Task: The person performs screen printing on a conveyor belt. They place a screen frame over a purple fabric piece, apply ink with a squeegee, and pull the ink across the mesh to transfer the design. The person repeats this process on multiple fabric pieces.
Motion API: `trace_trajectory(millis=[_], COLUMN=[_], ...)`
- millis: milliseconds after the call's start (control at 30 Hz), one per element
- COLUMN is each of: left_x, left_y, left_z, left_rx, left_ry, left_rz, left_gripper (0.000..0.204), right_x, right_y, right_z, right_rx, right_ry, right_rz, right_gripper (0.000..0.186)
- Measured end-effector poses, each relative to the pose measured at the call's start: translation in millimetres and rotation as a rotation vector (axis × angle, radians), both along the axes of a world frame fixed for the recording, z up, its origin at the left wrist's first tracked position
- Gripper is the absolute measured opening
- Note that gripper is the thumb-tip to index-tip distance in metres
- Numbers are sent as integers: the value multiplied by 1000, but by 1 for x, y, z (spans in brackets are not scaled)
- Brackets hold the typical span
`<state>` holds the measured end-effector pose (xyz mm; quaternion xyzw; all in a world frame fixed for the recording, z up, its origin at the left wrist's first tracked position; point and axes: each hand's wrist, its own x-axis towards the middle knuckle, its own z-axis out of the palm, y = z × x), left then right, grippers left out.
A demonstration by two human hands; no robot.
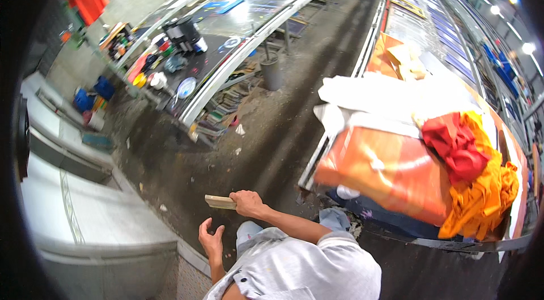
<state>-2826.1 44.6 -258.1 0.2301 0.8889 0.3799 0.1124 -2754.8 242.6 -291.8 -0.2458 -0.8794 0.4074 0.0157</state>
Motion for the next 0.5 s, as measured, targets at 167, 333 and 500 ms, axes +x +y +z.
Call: trace_trajectory(millis=[167,333,500], left_x=[-108,-169,-153], left_y=[177,395,572], left_z=[-5,-14,-8], left_rx=[119,41,-92], left_ry=[327,310,479], left_rz=[-516,-1235,-1892], left_gripper=[60,65,53], right_x=[-33,-38,-28], right_y=[130,246,353], right_z=[-10,-24,9], right_rx=[-20,176,315], right_ry=[-93,-140,-235], right_rz=[-307,-492,-593], right_gripper=[26,20,12])
